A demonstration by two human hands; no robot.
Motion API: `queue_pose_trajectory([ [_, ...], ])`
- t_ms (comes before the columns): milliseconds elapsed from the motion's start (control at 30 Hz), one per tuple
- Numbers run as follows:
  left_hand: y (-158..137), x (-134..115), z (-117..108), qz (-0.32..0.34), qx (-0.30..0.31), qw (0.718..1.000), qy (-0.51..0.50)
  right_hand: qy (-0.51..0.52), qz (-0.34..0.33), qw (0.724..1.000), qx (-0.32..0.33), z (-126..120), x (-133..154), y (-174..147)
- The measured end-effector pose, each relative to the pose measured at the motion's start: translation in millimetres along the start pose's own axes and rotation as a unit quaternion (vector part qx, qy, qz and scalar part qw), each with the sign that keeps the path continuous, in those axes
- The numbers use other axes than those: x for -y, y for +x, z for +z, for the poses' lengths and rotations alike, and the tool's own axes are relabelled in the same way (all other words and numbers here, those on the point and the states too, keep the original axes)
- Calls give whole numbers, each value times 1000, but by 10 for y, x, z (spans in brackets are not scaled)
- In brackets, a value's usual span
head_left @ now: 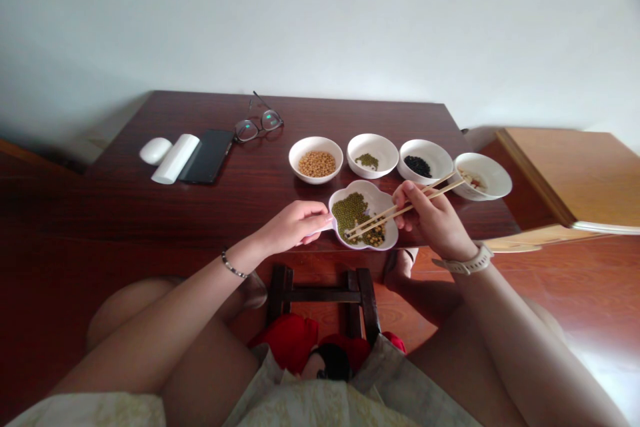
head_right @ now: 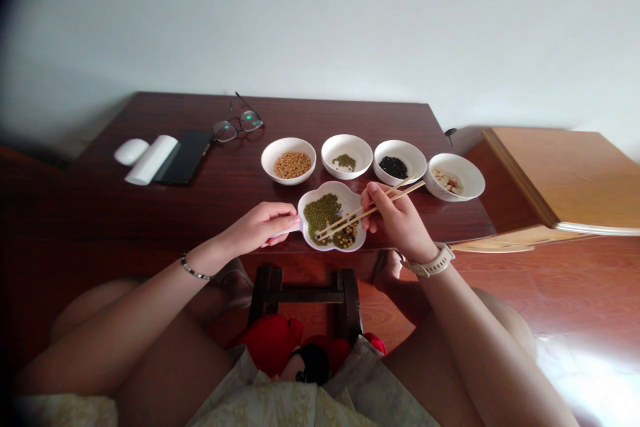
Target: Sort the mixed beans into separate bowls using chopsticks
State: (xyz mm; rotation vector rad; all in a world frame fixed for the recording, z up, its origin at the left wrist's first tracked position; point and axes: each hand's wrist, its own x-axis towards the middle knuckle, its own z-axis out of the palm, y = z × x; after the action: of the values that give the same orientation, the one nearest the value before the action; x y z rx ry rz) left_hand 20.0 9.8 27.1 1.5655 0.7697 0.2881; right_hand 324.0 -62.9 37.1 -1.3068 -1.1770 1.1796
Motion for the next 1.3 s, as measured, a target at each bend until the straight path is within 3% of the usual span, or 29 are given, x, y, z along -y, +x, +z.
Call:
queue_pose_trajectory([
  [433, -1, -10, -2, -6, -5, 1000, 15, 73, -10, 995, -60, -88, 124, 32],
  [700, -13, -12, -13, -12, -6, 1000, 23, 166, -118, 957, -208, -759, 277, 252],
  [800, -12, -6, -20, -11, -4, 1000, 25, 140, -170, 925, -309, -956, 230, 316],
  [1100, -8, -15, -17, -18, -8, 999, 26, 32, -195, 899, -391, -1050, 124, 378],
  [1200, -9, -5, -21, -19, -6, 999, 33, 79, -212, 896, -381, -983, 152, 394],
  [1300, -6, 5, -27, -19, -6, 999, 33, 128, -186, 933, -281, -847, 183, 363],
])
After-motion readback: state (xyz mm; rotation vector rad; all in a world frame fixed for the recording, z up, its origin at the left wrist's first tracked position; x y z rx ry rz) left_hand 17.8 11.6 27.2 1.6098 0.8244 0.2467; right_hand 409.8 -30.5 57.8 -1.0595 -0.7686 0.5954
